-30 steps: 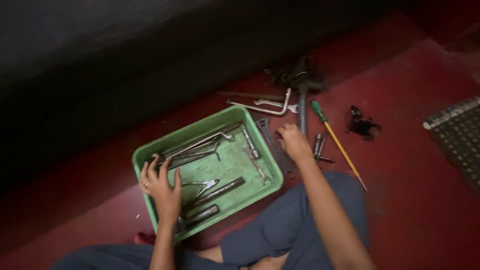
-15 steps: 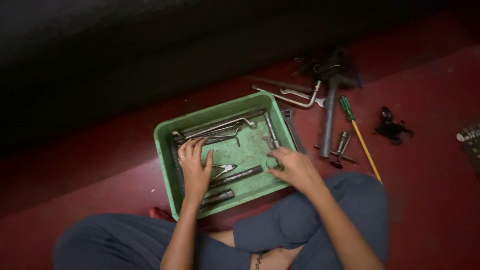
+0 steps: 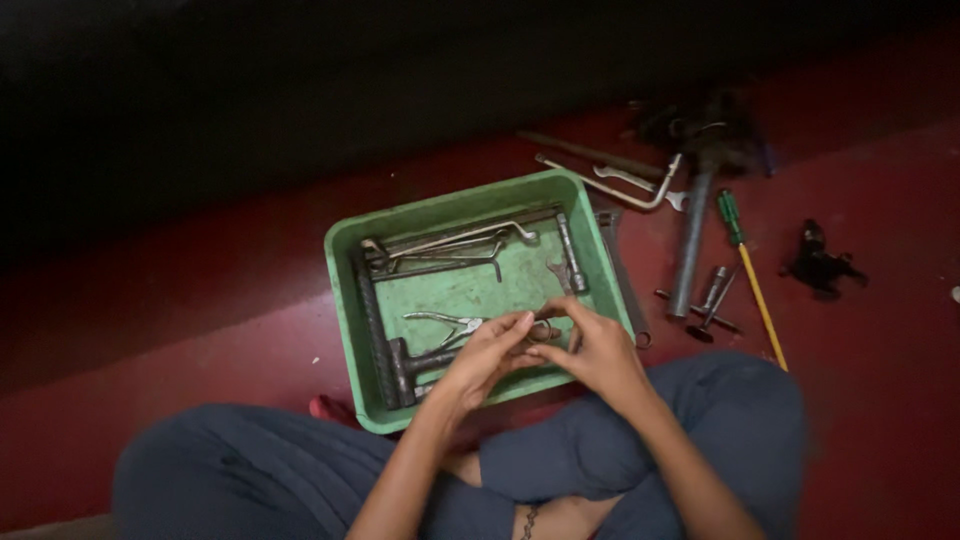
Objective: The person sits on the floor and picks up various hand tools from a pile, placing them one by one into a green plastic tray. Tools include wrenches, pliers, a hammer, and screwdrivers, which are arranged inside the tray as the clip progresses.
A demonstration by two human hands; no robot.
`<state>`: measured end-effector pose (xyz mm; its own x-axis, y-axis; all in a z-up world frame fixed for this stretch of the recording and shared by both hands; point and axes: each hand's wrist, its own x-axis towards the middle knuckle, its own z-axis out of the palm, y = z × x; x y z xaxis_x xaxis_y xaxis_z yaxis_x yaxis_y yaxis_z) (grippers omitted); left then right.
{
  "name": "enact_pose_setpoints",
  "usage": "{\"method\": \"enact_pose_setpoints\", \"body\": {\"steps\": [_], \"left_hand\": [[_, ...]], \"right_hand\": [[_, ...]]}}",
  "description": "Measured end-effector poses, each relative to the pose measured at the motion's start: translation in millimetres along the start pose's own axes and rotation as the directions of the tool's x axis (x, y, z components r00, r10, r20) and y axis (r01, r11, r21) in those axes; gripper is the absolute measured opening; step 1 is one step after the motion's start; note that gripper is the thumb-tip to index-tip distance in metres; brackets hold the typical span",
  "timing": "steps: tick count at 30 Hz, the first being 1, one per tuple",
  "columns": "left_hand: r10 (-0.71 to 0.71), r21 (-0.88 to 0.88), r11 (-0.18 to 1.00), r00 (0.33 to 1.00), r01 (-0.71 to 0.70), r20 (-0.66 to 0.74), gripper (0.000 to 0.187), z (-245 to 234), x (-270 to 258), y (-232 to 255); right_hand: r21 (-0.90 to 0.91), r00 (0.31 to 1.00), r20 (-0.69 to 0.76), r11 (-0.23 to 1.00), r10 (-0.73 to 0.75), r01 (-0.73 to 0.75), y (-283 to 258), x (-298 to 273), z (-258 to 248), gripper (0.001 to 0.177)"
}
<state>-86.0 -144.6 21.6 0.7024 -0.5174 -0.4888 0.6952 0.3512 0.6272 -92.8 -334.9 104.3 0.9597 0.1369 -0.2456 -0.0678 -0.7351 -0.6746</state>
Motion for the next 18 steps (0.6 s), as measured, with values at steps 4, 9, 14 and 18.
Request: {"method": "enact_pose_setpoints", "body": {"steps": [4, 9, 14, 18], "left_hand": [[0.024, 0.008, 1.000, 0.996, -0.024, -0.086, 0.051, -5.5, 2.3, 0.1], [0.140, 0.038, 0.990, 0.958, -0.135, -0.249, 0.048, -14.2, 16.4, -0.3], [0.226, 0.111, 0.973, 0.916, -0.200, -0.330, 0.042, -20.6, 23.8, -4.0], [0.394, 0.480, 0.849, 0.869, -0.219, -0.300, 0.034, -12.1, 40.2, 2.5]], "right_hand": [[0.030, 0.923, -0.227, 0.945, -0.311, 0.325, 20.4, 7.8, -15.6, 0.055], [-0.456, 0.917, -0.302, 0.884, -0.261, 0.102, 48.5, 35.0, 4.3, 0.023], [-0.657, 0.925, -0.350, 0.743, -0.150, -0.128, 59.0, 78.4, 59.2, 0.006], [-0.650, 0.927, -0.359, 0.742, -0.105, -0.167, 53.8, 83.4, 60.0, 0.006]]}}
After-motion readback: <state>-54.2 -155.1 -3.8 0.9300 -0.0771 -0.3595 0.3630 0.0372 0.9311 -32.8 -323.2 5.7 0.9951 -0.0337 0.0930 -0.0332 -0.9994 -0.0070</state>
